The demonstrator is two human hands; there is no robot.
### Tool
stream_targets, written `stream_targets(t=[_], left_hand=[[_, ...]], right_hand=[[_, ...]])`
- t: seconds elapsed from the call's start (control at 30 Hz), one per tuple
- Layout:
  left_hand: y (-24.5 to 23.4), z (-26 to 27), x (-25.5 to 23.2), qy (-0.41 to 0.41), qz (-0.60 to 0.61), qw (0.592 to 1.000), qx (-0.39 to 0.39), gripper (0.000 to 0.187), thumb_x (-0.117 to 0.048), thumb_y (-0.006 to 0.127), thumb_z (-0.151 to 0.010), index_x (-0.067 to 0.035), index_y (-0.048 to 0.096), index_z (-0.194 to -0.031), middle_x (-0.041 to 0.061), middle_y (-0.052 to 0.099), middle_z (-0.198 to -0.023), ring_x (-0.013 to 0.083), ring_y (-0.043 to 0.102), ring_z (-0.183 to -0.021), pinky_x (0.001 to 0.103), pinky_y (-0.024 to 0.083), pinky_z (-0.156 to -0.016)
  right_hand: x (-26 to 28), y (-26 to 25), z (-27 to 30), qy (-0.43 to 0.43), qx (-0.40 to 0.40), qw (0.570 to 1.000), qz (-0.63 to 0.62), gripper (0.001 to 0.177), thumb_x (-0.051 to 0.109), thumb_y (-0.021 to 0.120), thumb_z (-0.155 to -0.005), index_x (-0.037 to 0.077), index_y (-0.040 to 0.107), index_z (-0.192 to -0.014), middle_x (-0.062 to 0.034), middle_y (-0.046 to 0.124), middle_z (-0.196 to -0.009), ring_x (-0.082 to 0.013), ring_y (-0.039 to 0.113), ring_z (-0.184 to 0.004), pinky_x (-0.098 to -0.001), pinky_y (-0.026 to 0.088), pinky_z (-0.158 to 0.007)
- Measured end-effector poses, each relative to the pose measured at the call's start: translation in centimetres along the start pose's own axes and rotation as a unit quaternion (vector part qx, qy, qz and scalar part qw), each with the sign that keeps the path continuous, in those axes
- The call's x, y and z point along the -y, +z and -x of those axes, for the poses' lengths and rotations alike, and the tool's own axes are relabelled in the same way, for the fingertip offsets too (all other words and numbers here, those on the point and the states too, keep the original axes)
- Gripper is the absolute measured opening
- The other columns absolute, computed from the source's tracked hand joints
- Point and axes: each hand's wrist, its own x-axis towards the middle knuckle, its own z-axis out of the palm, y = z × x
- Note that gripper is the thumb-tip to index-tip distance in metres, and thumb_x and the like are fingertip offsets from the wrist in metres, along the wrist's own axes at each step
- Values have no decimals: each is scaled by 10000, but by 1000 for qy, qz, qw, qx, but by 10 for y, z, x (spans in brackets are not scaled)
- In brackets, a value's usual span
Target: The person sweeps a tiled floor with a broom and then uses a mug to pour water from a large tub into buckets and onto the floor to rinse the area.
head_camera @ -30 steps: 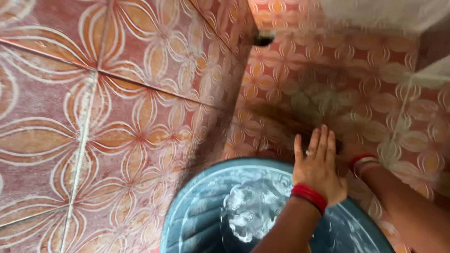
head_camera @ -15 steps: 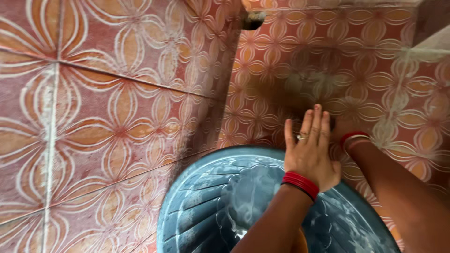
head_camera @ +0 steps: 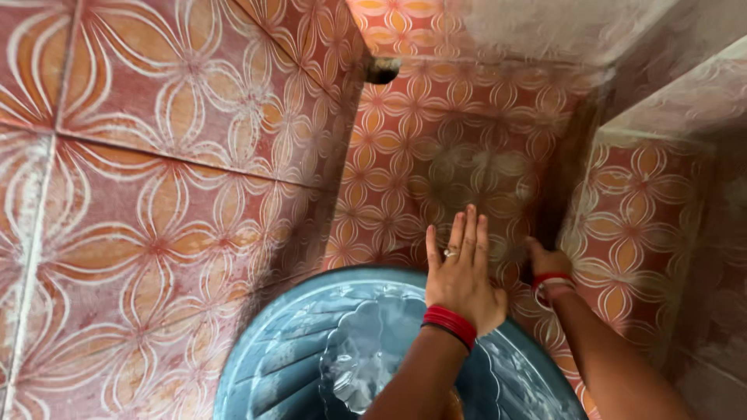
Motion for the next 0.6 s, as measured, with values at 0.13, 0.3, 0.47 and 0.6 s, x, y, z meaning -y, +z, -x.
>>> stream_targets(t=[0.13,0.3,0.47,0.6], left_hand=[[1,1,-1,4,-3,1000,7,1102,-400,601,-697,30,137,-1599,152,97,-1712,244,50,-1592,601,-50,-1232],[-3,0,-1,-4,-2,1000,15,1103,-389,599,-687,32,130,-1593,155,81,-1708,247,35,-1584,611,-64,-1214],[-1,0,0,-5,-9,1000,26,1084,-423,596,-731,24,121,-1597,154,74,-1708,248,28,-1582,607,-69,-1221],[-4,-3,-3,-11,-11,998,68,1095,-424,607,-712,11,104,-1581,147,48,-1697,254,1,-1572,600,-81,-1202]], right_hand=[[47,4,-37,-145,112,970,162,847,682,703,-773,-82,733,-1140,-369,704,-1130,-478,691,-1110,-506,541,-928],[60,-24,-7,-52,85,994,51,787,637,716,-826,-75,729,-1160,-326,727,-1075,-454,721,-1031,-506,555,-883],[47,-49,25,-153,192,949,200,696,533,752,-752,-12,746,-1184,-283,783,-1021,-402,775,-978,-480,587,-884],[26,-39,57,-49,145,980,127,724,602,691,-829,-7,726,-1218,-296,745,-1070,-425,736,-1022,-491,563,-898]])
